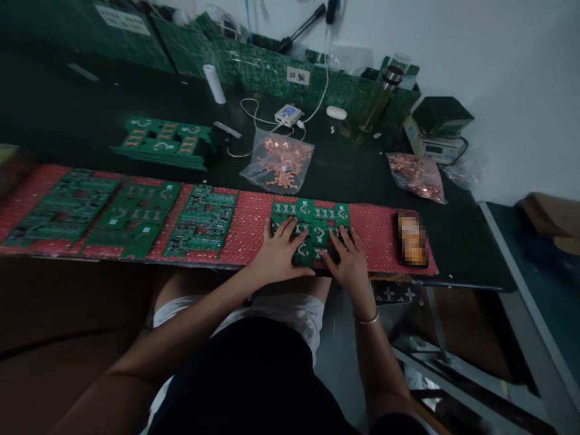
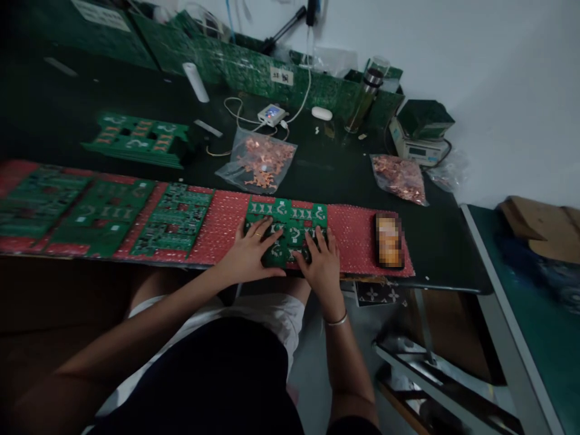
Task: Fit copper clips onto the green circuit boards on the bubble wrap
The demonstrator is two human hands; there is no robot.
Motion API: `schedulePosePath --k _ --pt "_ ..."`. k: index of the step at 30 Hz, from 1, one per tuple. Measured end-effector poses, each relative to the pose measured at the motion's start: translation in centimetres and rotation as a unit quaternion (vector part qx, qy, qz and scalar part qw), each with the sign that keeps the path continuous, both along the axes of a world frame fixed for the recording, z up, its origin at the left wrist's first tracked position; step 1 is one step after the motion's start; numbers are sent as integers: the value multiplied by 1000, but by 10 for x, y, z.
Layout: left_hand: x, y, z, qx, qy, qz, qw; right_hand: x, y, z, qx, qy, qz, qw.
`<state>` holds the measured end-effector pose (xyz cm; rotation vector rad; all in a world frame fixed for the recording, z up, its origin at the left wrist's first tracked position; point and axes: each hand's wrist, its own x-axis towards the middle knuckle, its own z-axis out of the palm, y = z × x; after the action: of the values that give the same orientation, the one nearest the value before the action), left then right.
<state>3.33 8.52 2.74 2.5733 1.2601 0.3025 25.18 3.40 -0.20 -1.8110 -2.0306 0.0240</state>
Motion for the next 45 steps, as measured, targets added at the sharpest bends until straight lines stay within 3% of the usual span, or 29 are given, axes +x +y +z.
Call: schedulePosePath --k 2,4,7,10,14,17,20,22,25,29,31,37,42,45 --pt "-19 6 7 3 -7 35 999 3 -2 2 17 12 0 1000" --pt "-53 13 16 22 -2 149 989 7 -4 5 54 32 -15 998" --pt "-112 17 27 17 63 367 928 3 -5 11 112 74 -19 991" --pt "-147 14 26 -23 106 436 893 -22 -3 19 129 118 30 984" --pt "-144 12 26 -13 79 444 893 -78 1 37 84 180 119 973" --pt "-130 1 48 1 -15 430 903 -108 3 49 34 223 171 959" --pt "-117 -21 77 -16 -131 313 941 -115 6 51 11 279 161 947" --pt "-108 -33 84 -36 -165 216 962 -114 11 47 -13 328 129 936" --pt "-98 -34 63 -55 -124 116 984 -112 18 36 -64 371 87 922" --pt "-94 -14 12 -63 -51 134 988 -120 22 28 -67 288 102 950" --pt "-96 -7 -3 -58 -36 140 988 -125 22 27 -63 229 122 964" --pt "-107 -8 -3 -37 -17 143 989 -137 24 30 -78 82 187 976" --pt "-107 -9 -1 -21 13 125 992 -134 26 19 -47 20 97 994" --pt "-105 -9 -3 -12 42 113 993 -126 24 8 -39 5 86 995"
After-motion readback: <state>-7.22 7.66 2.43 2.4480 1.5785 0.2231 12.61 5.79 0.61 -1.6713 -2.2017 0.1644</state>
